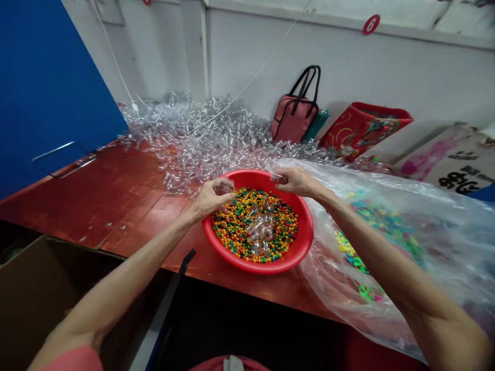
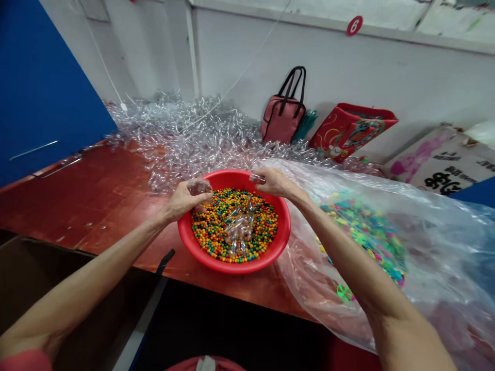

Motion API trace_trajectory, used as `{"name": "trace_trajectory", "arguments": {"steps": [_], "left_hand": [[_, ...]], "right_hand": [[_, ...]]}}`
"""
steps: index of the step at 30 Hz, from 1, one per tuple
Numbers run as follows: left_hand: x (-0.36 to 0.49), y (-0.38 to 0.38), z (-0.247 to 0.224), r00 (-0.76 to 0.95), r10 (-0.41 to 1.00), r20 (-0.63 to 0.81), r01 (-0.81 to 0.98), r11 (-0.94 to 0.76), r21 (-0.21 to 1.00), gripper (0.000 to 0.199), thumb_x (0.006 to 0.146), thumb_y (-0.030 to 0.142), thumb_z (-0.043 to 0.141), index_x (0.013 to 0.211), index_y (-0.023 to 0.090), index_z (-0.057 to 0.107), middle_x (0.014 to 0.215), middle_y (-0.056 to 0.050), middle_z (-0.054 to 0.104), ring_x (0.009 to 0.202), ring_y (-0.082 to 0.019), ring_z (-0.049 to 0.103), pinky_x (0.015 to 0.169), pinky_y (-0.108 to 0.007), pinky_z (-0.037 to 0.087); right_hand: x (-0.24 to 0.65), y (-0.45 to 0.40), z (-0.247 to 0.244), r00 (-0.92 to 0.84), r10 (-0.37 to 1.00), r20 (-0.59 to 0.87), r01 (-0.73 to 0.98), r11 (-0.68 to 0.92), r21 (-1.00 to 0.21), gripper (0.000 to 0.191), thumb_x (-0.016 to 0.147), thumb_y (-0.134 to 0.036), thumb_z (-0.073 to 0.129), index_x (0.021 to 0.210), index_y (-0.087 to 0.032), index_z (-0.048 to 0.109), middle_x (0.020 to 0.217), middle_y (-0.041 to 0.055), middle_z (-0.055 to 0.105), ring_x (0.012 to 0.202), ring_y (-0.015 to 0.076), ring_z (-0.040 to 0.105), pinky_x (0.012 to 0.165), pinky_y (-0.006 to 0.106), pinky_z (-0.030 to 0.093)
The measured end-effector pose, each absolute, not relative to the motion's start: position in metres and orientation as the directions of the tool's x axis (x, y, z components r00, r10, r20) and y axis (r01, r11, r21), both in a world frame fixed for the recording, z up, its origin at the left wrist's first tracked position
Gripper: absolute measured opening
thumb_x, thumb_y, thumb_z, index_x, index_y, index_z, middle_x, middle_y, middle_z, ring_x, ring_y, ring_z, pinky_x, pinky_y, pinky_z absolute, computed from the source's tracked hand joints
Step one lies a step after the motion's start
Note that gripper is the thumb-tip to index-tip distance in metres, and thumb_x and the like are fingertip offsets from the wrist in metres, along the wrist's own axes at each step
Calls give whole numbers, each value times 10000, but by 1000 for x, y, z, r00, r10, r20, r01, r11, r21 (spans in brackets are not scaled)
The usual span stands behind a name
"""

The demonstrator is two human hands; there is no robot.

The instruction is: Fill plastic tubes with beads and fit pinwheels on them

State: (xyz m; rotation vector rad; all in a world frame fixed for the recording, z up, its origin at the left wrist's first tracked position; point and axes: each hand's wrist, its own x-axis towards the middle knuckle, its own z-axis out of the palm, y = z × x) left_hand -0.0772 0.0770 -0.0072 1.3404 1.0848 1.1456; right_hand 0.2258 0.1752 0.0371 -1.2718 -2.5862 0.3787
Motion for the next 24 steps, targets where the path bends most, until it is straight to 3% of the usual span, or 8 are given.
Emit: {"name": "trace_trajectory", "arguments": {"steps": [2,4,8,10,12,15,19,24], "left_hand": [[-76,76,-8,118,990,78,13,-80,997,362,699,343,824,971,159,673,911,-47,681,765,-171,682,499,-249,617],[-76,75,-8,90,991,96,16,-97,995,350,710,352,820,962,161,669,876,-37,676,728,-150,662,488,-226,600],[-76,75,-12,68,988,139,19,-141,990,338,706,348,821,947,163,671,856,-29,672,713,-135,640,482,-201,572],[-76,75,-13,57,986,155,2,-155,988,347,702,353,821,950,162,671,858,-28,674,707,-133,636,482,-203,565],[-76,76,-15,45,984,172,-26,-171,985,356,702,357,820,960,161,671,860,-26,678,702,-131,633,491,-207,566],[-77,76,-16,25,981,194,-46,-192,980,347,711,353,812,966,162,676,862,-27,680,698,-126,629,496,-201,557],[-78,77,-17,22,978,207,-40,-206,978,344,711,355,807,961,160,673,868,-32,680,695,-125,627,493,-201,550],[-77,80,-22,60,975,213,15,-215,977,336,722,344,789,975,159,669,851,-20,664,647,-109,592,481,-202,528]], "right_hand": [[219,169,30,-574,818,46,781,563,-271,121,843,-210,649,833,-138,745,696,17,661,619,114,509,619,261,348],[204,162,16,-489,871,-57,863,473,-178,244,878,-337,682,736,-143,723,619,20,614,569,113,472,574,269,315],[179,153,-4,-325,913,-247,945,324,-45,259,829,-387,762,797,-130,755,681,68,666,593,151,533,566,285,329],[177,153,-1,-384,886,-260,923,377,-80,160,841,-290,724,869,-141,774,767,67,709,649,162,581,615,283,378],[178,153,9,-544,821,-171,837,520,-167,148,866,-225,676,942,-155,782,881,64,735,745,166,616,699,277,429],[174,148,21,-793,608,-35,599,768,-228,196,908,-218,667,1058,-178,786,1019,74,747,900,189,624,844,304,461],[150,130,10,-855,449,-260,482,873,-77,195,930,-183,672,1054,-235,812,991,66,772,958,234,610,861,338,451],[132,112,-12,-743,581,-332,580,807,111,217,861,-66,656,976,-163,813,982,129,779,920,252,653,757,315,434]]}}
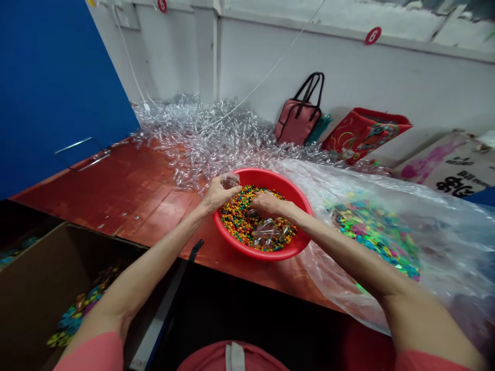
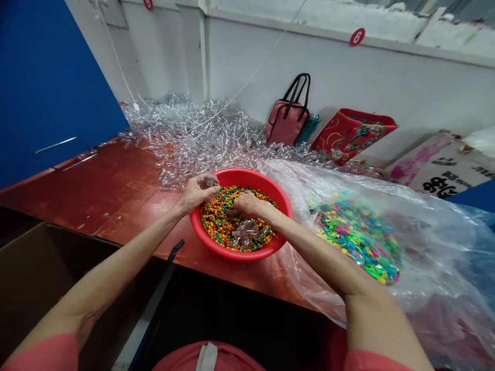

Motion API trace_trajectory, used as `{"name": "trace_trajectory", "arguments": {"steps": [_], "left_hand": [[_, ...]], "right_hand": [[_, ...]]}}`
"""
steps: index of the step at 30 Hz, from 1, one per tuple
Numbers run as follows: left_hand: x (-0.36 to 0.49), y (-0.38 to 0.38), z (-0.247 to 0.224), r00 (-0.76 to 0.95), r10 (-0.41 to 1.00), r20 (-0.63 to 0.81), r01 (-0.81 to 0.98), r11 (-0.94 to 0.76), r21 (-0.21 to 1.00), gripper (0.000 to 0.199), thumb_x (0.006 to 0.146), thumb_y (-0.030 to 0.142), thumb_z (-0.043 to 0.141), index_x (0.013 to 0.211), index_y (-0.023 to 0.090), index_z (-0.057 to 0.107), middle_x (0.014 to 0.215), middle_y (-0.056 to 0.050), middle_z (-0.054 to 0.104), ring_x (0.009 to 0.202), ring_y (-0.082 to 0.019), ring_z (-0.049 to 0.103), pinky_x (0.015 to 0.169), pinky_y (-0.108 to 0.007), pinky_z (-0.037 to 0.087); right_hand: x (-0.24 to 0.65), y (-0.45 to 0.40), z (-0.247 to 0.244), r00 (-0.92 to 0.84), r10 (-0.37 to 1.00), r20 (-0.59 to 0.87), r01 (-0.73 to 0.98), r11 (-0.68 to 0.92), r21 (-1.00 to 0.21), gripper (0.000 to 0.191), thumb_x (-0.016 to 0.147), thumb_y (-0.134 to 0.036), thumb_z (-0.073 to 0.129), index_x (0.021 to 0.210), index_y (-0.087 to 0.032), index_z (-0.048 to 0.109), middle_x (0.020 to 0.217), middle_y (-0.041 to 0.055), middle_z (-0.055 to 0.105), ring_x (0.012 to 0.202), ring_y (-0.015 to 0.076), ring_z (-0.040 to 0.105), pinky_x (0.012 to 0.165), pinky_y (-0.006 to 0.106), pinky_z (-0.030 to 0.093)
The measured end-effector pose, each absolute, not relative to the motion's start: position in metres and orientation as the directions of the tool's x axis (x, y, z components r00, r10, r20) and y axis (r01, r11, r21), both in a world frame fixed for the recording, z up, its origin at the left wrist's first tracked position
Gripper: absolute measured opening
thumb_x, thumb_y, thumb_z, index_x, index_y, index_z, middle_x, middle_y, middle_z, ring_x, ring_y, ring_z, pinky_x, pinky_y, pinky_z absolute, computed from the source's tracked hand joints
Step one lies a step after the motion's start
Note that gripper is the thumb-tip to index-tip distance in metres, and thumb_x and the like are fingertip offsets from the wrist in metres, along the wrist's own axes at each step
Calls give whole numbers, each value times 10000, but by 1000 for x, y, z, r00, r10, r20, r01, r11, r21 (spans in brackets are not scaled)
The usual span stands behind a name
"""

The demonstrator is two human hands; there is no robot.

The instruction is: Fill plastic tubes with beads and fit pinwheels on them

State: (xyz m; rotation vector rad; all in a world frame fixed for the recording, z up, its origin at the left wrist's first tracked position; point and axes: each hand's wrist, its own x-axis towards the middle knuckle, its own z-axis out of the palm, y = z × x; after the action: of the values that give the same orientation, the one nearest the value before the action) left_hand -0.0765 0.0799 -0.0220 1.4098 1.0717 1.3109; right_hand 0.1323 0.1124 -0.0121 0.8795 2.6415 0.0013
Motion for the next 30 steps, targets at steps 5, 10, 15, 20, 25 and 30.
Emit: {"name": "trace_trajectory", "arguments": {"steps": [5,10,15,20,25,30], "left_hand": [[-78,84,-16,78,958,276,230,-287,930,273,760,263,726,998,133,691,844,-26,692,672,-121,616,584,-230,540],[-76,87,18,257,960,107,853,-278,442,251,843,153,649,1063,114,761,990,-123,781,923,-228,730,834,-323,567],[-32,90,20,227,970,-85,956,-205,212,177,853,152,701,970,77,810,993,-225,791,1120,-384,723,950,-475,562],[4,102,-13,146,952,-268,982,-107,156,154,860,140,751,972,39,779,981,-229,776,1075,-415,734,902,-576,588],[-4,125,-25,177,913,-367,969,-96,229,240,969,331,728,1102,132,710,1094,-81,736,992,-211,725,876,-389,615],[-13,140,-27,190,914,-358,926,-45,375,152,724,164,818,816,127,703,665,-23,676,719,-217,694,674,-281,524]], "right_hand": [[150,107,7,-678,671,-299,691,721,50,160,873,-256,712,1001,-202,792,918,51,779,770,187,663,642,267,391],[176,114,27,-590,791,-158,739,609,289,198,941,-252,636,1046,-157,775,1026,129,791,907,243,704,768,316,451],[178,105,2,-539,836,-101,738,527,422,297,939,-60,471,982,-34,764,979,275,752,1010,374,660,949,520,435],[172,105,-26,-599,779,-182,701,621,350,368,945,-9,402,1006,-89,755,1030,223,745,989,324,648,925,484,465],[170,109,-35,-663,685,-301,687,717,118,321,971,-36,439,933,-137,742,997,151,749,885,236,650,768,333,467],[151,96,-50,-704,656,-274,706,690,-163,268,949,-59,496,846,-130,733,897,130,734,826,219,626,770,327,471]]}}
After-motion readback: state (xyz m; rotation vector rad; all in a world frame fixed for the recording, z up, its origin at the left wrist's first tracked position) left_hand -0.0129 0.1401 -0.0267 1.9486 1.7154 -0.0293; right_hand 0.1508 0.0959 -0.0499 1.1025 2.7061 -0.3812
